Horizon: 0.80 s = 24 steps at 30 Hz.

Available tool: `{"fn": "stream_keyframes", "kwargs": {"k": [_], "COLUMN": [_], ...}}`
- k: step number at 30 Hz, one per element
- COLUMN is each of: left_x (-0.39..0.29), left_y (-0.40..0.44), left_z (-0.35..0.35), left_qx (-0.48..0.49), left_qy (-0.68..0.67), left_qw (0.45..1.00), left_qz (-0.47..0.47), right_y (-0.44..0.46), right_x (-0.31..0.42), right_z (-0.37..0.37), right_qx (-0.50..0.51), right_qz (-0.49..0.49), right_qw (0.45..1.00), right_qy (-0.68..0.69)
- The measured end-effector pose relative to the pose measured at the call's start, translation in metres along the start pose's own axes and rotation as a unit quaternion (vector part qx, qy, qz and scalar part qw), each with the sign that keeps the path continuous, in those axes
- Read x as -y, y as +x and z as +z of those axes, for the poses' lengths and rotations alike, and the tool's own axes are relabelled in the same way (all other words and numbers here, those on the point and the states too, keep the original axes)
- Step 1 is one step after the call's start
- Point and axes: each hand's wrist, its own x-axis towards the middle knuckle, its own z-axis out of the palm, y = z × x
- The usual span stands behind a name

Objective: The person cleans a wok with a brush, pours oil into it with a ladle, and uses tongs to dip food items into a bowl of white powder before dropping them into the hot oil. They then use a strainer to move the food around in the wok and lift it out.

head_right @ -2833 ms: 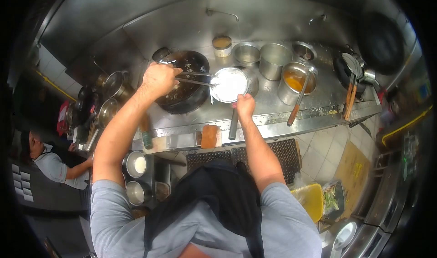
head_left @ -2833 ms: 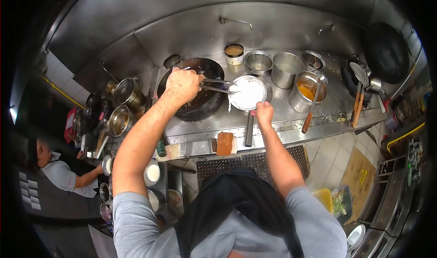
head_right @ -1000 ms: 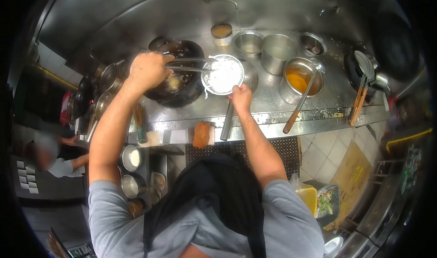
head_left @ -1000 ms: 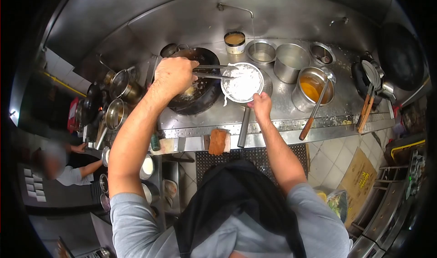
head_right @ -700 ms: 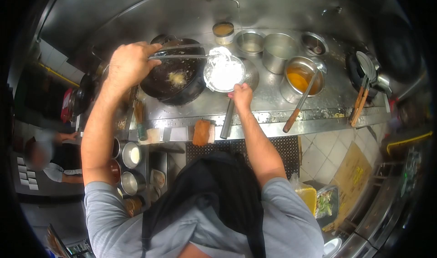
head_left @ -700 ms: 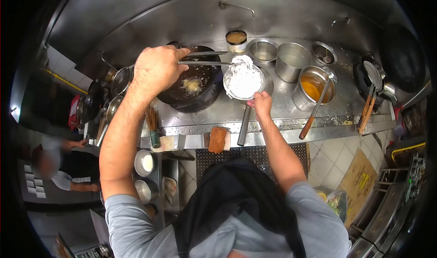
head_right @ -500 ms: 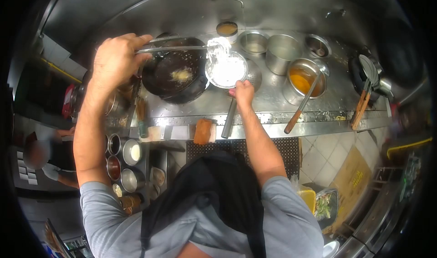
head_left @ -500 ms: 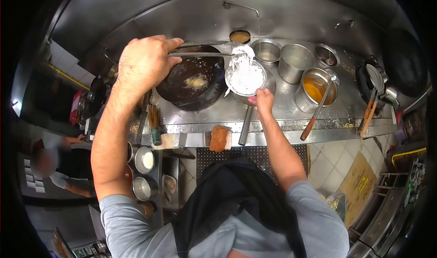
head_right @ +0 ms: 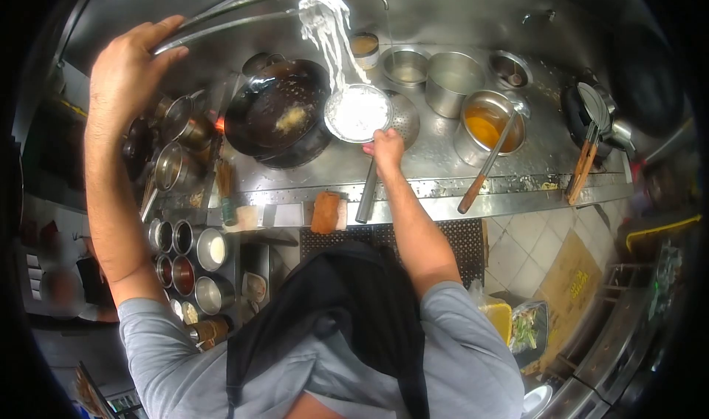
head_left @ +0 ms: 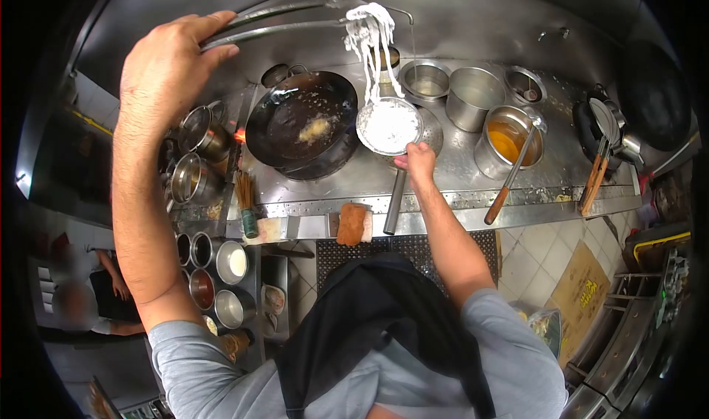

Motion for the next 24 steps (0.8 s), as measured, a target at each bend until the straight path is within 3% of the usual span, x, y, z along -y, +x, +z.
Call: {"fn": "stream_keyframes", "kwargs": {"k": [12,14,18,20,24], "left_x": [0.065,0.080,0.088,0.096,0.107], "left_y": [-0.003,-0.013,-0.031,-0.043,-0.070], "left_z": [0.004,0.020,0.070,0.121,0.244], "left_qx": [0.096,0.099,0.180,0.196,0.290], "left_qy": [0.061,0.071,0.060,0.066,0.054], "left_qw": [0.982,0.983,0.973,0.973,0.947], "left_qz": [-0.153,-0.138,-0.129,-0.100,-0.128], "right_y": [0.005,0.004,-0.014,-0.016,-0.022], "right_x": [-0.004,-0.004,0.009,0.008,0.006], "right_z": [-0.030,-0.037,-0.035,-0.037,-0.039], "right_qx": [-0.013,-0.025,-0.045,-0.046,-0.036], "right_qz": [-0.009,-0.019,-0.040,-0.040,-0.039], "right_qw": [1.000,0.998,0.997,0.997,0.995], "right_qy": [-0.025,-0.053,-0.045,-0.053,-0.081]}}
